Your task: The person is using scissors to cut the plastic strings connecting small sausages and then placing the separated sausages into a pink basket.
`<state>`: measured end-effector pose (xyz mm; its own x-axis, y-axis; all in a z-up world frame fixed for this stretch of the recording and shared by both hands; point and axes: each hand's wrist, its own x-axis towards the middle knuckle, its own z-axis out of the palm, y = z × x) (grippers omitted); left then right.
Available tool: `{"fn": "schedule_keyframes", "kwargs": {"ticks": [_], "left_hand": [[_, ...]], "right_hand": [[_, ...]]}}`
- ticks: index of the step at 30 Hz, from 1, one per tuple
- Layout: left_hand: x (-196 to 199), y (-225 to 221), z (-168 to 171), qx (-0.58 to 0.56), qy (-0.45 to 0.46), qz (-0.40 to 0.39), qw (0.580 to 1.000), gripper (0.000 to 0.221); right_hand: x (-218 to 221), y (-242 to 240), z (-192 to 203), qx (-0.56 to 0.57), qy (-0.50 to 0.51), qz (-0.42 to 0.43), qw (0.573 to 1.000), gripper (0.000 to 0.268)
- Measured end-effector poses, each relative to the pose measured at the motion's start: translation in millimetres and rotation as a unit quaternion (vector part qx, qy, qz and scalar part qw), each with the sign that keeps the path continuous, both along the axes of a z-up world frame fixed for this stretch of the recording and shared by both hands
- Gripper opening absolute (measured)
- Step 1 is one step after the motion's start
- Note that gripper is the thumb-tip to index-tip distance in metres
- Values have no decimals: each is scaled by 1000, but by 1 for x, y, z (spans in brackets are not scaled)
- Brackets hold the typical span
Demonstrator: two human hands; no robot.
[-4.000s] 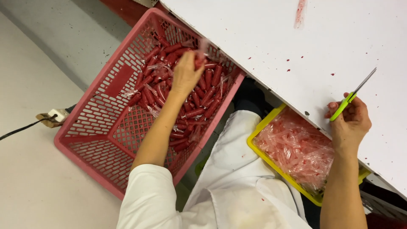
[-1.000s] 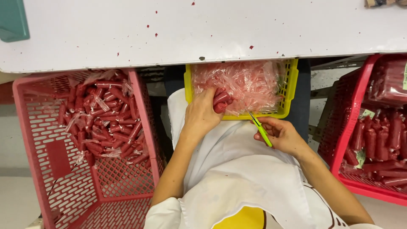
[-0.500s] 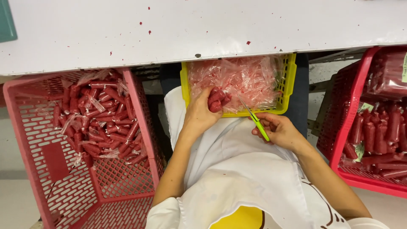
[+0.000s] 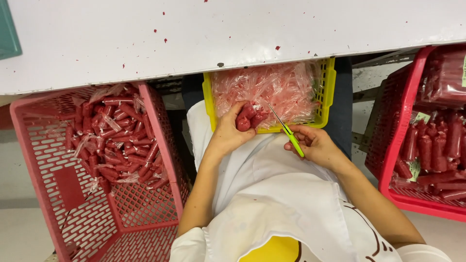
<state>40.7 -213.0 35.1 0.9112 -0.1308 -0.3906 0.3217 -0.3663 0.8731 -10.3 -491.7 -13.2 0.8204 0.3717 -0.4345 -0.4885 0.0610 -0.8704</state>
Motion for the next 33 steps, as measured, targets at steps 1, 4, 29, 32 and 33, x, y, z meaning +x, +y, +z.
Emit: {"fn": "schedule_keyframes", "kwargs": {"ticks": [1,4,29,32,33], "left_hand": [[0,2,0,-8,-1,-8,1000,75],[1,10,6,-28,-2,-68,997,76],[36,-42,17,-634,-9,447,631,49],[36,-49,27,-672,32,445,591,54],[36,-51,33,-667,55,453,589,60]], "right_hand": [[-1,-1,5,1,15,0,1000,55],[-2,-7,7,-2,19,11,1000,58],[7,28,60,-52,-154,128,978,55],[17,41,58,-181,-209,120,953,56],[20,44,56,-185,-212,99,955,58]]}}
